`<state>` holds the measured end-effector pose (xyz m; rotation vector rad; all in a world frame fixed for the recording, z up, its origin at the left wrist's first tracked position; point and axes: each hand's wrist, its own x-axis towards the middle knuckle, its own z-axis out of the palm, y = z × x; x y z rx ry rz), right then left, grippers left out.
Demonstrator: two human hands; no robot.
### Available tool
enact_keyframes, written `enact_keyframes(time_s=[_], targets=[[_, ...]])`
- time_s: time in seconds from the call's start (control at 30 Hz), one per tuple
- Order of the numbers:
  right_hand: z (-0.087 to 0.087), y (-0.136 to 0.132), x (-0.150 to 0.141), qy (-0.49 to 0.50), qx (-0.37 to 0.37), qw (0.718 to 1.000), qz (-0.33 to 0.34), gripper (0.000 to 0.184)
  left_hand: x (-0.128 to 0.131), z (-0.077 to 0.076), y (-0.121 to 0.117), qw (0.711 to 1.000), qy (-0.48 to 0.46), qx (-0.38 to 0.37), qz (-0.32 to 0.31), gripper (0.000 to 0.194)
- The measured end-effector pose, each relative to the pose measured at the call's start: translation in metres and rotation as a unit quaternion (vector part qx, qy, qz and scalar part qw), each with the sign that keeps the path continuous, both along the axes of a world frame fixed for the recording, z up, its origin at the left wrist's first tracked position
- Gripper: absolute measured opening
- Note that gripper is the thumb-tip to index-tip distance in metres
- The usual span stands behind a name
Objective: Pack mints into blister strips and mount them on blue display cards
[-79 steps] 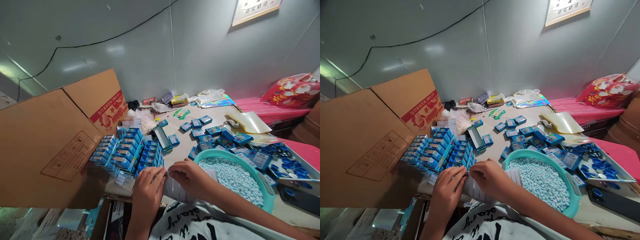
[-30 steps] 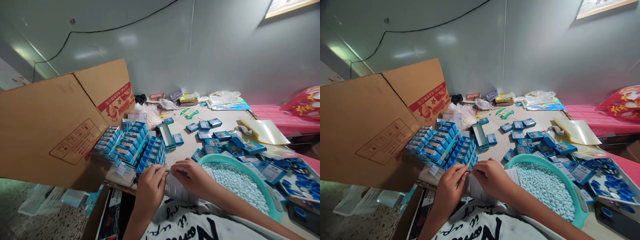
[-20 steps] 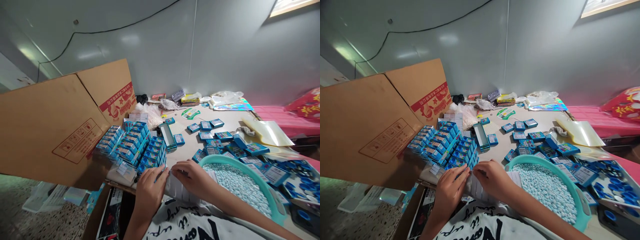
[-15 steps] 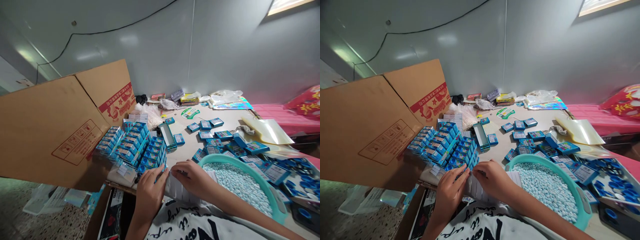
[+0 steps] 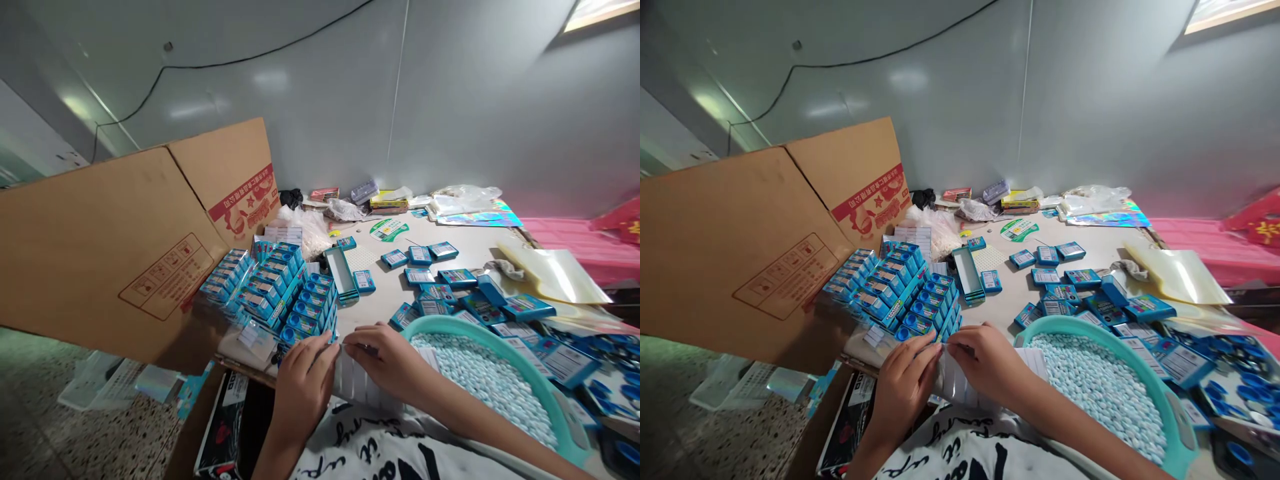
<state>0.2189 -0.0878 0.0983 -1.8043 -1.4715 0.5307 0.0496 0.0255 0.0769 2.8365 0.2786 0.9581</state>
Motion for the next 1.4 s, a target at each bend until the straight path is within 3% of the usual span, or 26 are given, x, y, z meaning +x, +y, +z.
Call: enact_keyframes(time_s=[0.23,0.47,0.9,1.03,1.13,1.3,1.4], targets=[[-0.001,-0.002,-0.001,-0.020,-0.005,1.000,-0.003,0.022,0.002,0.000,0.002,0.999,0.047,-0.013,-0.011,0.035],[0.002,-0.003,-0.002,-0.019,-0.009,1.000,-0.002,0.023,-0.001,-0.001,0.002,0.999,0.029,0.019,-0.014,0.035],[0.001,-0.006,-0.004,-0.016,-0.003,1.000,-0.002,0.022,-0.005,-0.002,0.000,1.000,0.000,0.014,-0.024,0.028],[0.002,-0.006,-0.005,-0.019,-0.007,1.000,-0.007,0.022,-0.001,0.000,-0.002,0.999,0.008,-0.051,0.006,0.035],[0.002,-0.006,-0.006,-0.027,-0.010,1.000,-0.003,0.023,0.002,0.003,-0.004,0.991,0.041,-0.131,-0.001,0.028],[0.002,-0.008,-0.008,-0.035,-0.019,0.999,0.017,0.030,0.004,0.009,-0.005,0.948,0.054,-0.314,-0.015,0.022],[0.003,-0.009,-0.009,-0.017,-0.006,0.999,0.038,0.029,0.003,0.014,-0.006,0.926,0.053,-0.374,-0.019,0.023]])
